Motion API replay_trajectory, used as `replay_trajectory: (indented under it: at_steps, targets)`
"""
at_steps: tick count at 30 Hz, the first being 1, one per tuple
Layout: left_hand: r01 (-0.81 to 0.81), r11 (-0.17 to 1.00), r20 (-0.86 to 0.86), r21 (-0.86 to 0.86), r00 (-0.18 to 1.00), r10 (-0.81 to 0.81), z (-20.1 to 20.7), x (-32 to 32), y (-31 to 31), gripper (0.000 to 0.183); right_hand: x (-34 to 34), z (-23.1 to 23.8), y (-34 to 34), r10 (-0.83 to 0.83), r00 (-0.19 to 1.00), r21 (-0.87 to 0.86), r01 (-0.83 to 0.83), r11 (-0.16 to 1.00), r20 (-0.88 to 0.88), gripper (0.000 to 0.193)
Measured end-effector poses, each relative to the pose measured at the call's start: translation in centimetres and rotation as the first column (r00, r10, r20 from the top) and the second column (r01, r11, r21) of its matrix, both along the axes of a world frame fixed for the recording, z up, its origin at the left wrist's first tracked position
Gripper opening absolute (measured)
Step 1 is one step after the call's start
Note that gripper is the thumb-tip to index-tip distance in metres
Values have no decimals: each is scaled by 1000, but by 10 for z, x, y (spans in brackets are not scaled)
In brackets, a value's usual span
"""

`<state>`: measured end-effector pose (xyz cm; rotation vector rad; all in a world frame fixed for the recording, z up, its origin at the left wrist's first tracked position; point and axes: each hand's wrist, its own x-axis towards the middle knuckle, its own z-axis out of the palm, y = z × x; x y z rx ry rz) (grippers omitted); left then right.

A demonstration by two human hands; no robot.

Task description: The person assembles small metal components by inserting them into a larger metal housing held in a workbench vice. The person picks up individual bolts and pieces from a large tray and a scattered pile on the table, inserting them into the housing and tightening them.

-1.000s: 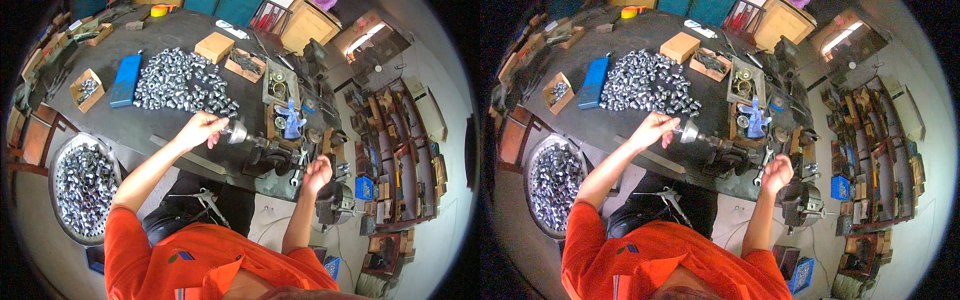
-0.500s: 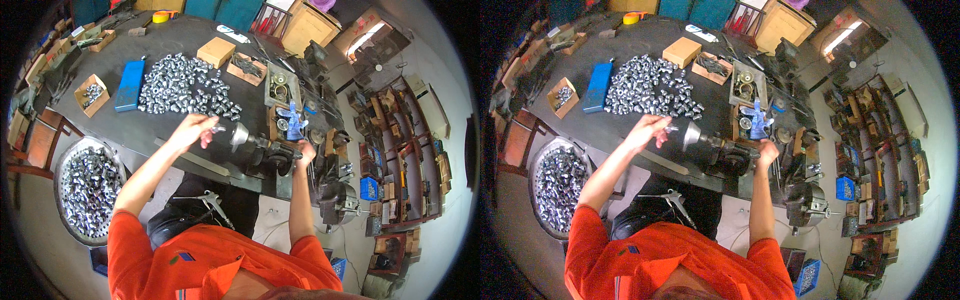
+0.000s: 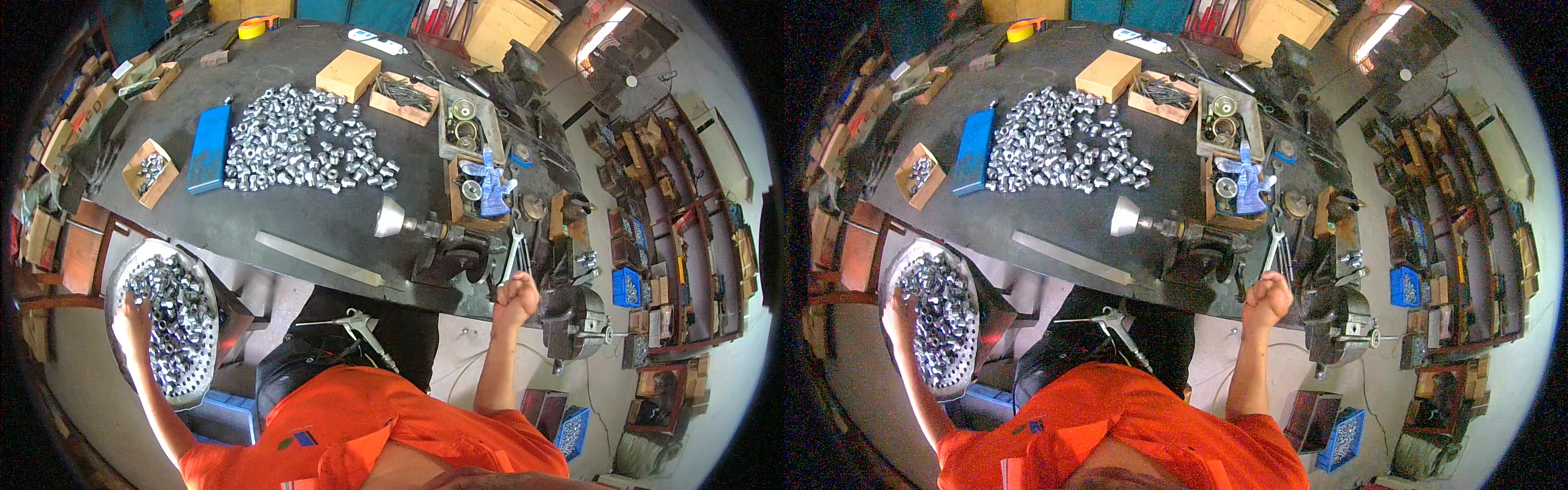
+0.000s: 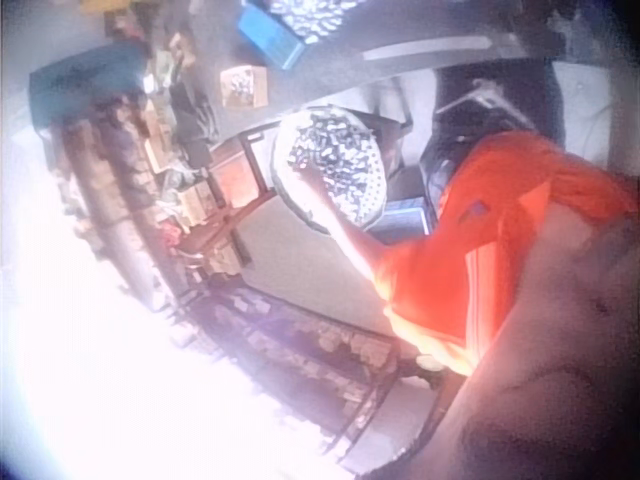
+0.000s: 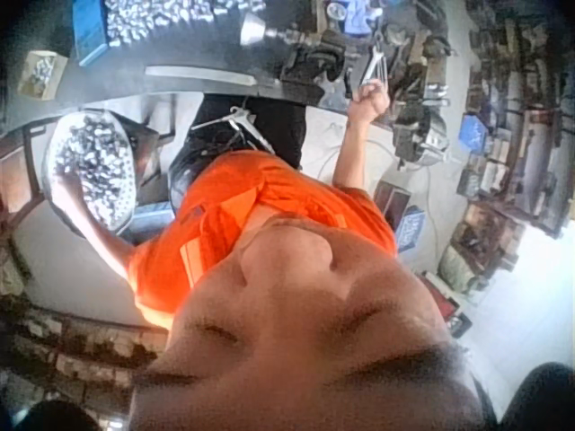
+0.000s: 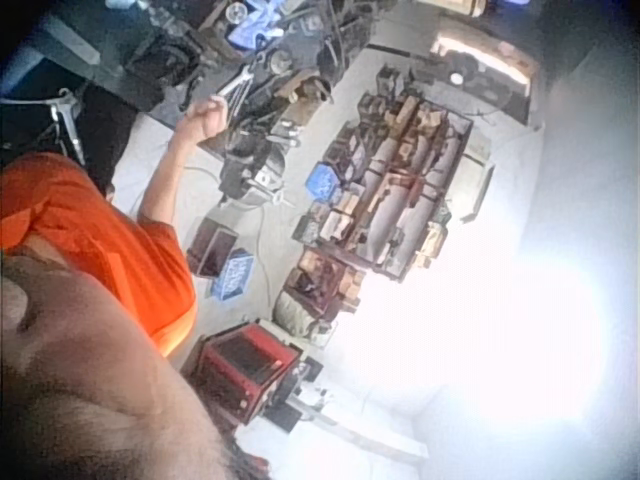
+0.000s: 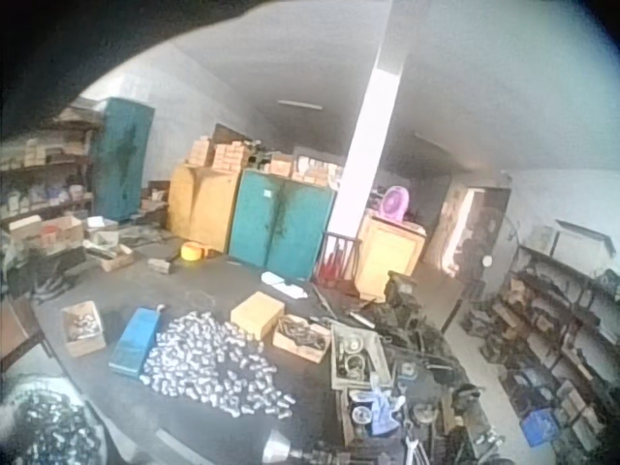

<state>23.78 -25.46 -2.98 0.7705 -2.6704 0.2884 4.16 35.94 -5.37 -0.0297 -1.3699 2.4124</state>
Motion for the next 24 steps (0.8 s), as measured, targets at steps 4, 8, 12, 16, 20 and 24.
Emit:
replay_trajectory:
  at_steps: [4,8,12,16,20,24]
  targets:
    - [90,924,-79,373,995,-64,34,-69,57,27,-34,-39,-8,-151,952,36,147,989,266,18]
    - [547,736,-172,399,833,-526,28,-176,157,25,-84,-47,-19,-422,897,226,387,894,134,17]
    - [853,399,-284,335,495,-821,-4,-281,255,14,-76,-39,-9,-364,925,208,338,918,107,18]
    - [832,466,-86,302,510,-856,-26,-347,284,14,-64,-49,-13,-307,903,129,280,951,300,17]
    - [842,481,34,244,488,-872,-46,-368,283,12,-42,-41,-14,-224,927,32,225,974,301,16]
    - [841,474,62,260,475,-878,-38,-357,289,14,-33,-39,-13,-219,935,11,224,974,278,17]
